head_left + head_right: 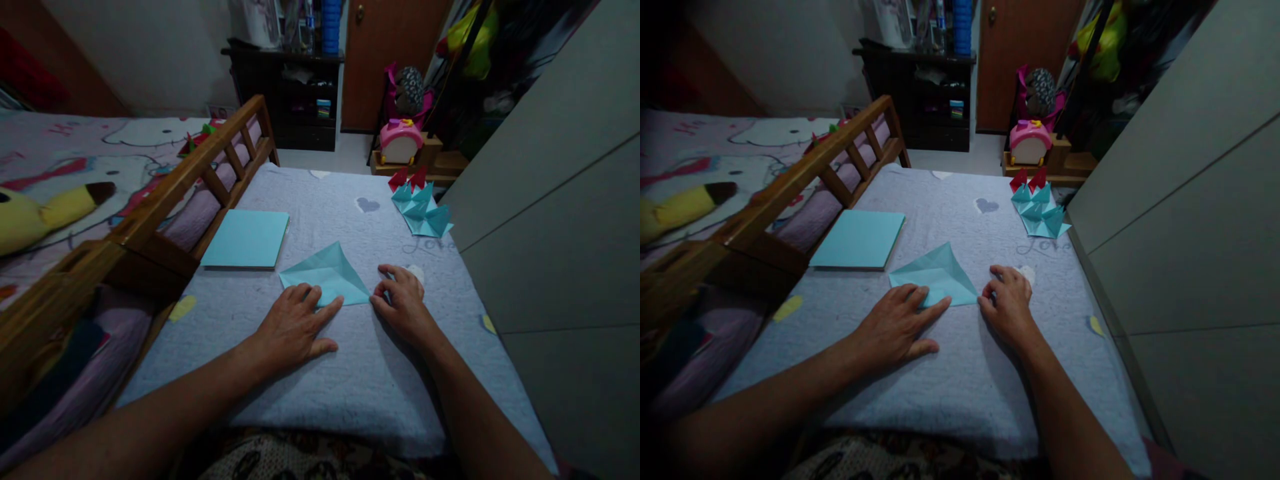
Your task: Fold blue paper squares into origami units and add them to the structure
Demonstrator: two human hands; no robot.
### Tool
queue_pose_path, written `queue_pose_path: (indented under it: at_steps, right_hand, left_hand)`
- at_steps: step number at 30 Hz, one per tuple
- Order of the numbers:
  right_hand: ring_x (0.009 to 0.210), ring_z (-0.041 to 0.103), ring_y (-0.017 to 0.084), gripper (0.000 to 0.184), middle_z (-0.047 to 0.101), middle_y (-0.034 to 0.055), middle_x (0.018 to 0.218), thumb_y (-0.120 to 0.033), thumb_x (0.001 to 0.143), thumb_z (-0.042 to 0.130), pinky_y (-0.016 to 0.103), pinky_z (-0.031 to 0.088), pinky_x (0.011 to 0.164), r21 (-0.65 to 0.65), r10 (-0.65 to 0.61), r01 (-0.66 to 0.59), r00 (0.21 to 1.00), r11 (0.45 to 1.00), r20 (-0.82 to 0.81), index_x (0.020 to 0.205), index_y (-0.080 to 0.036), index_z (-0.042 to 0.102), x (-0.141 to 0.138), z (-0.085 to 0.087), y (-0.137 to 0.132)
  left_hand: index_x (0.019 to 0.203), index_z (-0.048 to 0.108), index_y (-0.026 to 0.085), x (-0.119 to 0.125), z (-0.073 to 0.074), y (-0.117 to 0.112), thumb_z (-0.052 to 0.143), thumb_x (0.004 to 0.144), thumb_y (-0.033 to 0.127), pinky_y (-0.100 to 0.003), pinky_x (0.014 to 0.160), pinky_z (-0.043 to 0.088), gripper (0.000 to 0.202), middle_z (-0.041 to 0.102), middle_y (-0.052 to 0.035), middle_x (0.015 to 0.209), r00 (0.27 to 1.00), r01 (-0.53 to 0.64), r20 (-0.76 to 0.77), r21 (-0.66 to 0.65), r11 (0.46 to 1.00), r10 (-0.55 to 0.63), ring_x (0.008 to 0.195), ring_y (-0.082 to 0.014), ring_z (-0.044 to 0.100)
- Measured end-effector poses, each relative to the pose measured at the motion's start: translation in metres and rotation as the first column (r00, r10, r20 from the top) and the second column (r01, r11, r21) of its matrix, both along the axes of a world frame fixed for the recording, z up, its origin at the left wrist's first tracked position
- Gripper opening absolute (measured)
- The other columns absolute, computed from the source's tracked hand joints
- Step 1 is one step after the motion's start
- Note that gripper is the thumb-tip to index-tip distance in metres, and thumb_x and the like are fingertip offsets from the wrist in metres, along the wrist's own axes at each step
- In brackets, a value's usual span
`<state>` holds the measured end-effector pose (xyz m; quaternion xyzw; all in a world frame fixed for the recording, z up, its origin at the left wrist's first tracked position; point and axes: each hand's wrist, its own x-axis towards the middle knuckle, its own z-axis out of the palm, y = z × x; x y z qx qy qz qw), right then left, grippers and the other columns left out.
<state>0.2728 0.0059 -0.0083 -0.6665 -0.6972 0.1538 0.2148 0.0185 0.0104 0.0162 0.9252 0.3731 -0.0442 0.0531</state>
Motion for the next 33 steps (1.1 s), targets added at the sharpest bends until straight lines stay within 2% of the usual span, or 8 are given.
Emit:
queue_pose_path:
  at_steps: [4,9,14,18,21,27,33]
  right_hand:
    - [0.129,0.045,0.033,0.006,0.060,0.0106,0.134,-0.020,0.081,0.059,0.055,0.032,0.107,0.012,0.025,-0.025,0.999,1.000,-0.022,0.079,-0.022,0.065,0.005,0.000,-0.001]
    - [0.130,0.047,0.031,0.022,0.059,0.0113,0.133,-0.018,0.081,0.051,0.054,0.032,0.108,0.022,0.068,-0.067,0.995,0.998,-0.072,0.097,-0.023,0.065,0.011,0.001,-0.003]
    - [0.130,0.045,0.035,0.035,0.057,0.0153,0.135,-0.039,0.085,0.060,0.057,0.031,0.109,0.099,0.070,-0.073,0.997,0.992,0.038,0.116,-0.021,0.059,-0.005,-0.002,-0.004]
    - [0.137,0.039,0.039,0.055,0.053,0.0179,0.142,-0.049,0.088,0.059,0.062,0.020,0.115,0.094,0.006,-0.022,0.987,0.995,0.162,0.131,-0.017,0.052,-0.025,-0.004,-0.003]
    - [0.139,0.037,0.039,0.061,0.050,0.0180,0.147,-0.048,0.089,0.055,0.063,0.017,0.117,0.057,-0.009,-0.003,0.975,0.998,0.222,0.140,-0.016,0.046,-0.034,-0.002,-0.003]
    - [0.141,0.036,0.037,0.072,0.046,0.0149,0.151,-0.042,0.090,0.051,0.064,0.020,0.116,-0.012,0.001,0.002,0.959,1.000,0.282,0.155,-0.021,0.030,-0.032,0.004,-0.005]
    - [0.140,0.036,0.038,0.072,0.044,0.0142,0.152,-0.039,0.090,0.051,0.066,0.022,0.116,-0.039,0.016,-0.005,0.958,0.999,0.286,0.157,-0.022,0.028,-0.028,0.004,-0.006]
  left_hand:
    - [0.152,0.041,0.032,0.001,0.002,0.000,0.060,0.087,0.069,-0.047,0.098,0.040,0.077,0.052,-0.0149,0.135,1.000,-0.007,-0.009,-0.015,1.000,0.007,0.116,-0.0360,0.047]
    - [0.152,0.041,0.033,0.000,0.000,0.001,0.059,0.087,0.069,-0.046,0.098,0.040,0.076,0.053,-0.0136,0.134,1.000,0.002,-0.001,0.005,1.000,-0.002,0.115,-0.0350,0.047]
    - [0.152,0.041,0.033,-0.001,-0.002,0.000,0.060,0.087,0.069,-0.046,0.098,0.040,0.076,0.054,-0.0131,0.133,1.000,0.000,0.014,0.019,1.000,0.000,0.115,-0.0348,0.047]
    - [0.153,0.039,0.033,-0.001,-0.003,0.000,0.059,0.087,0.069,-0.046,0.099,0.040,0.078,0.054,-0.0136,0.132,1.000,0.008,0.020,0.036,0.999,-0.008,0.115,-0.0349,0.047]
    - [0.154,0.038,0.033,-0.001,-0.003,0.001,0.058,0.087,0.070,-0.046,0.098,0.040,0.079,0.054,-0.0140,0.132,1.000,0.012,0.014,0.035,0.999,-0.013,0.115,-0.0351,0.047]
    - [0.154,0.037,0.034,-0.009,-0.008,0.001,0.053,0.090,0.072,-0.045,0.104,0.037,0.076,0.052,-0.0128,0.139,0.999,0.038,0.012,0.060,0.997,-0.039,0.121,-0.0328,0.047]
    - [0.156,0.032,0.033,-0.032,-0.012,-0.004,0.046,0.093,0.072,-0.047,0.111,0.030,0.076,0.041,-0.0119,0.156,0.998,0.066,-0.008,0.087,0.994,-0.065,0.136,-0.0344,0.040]
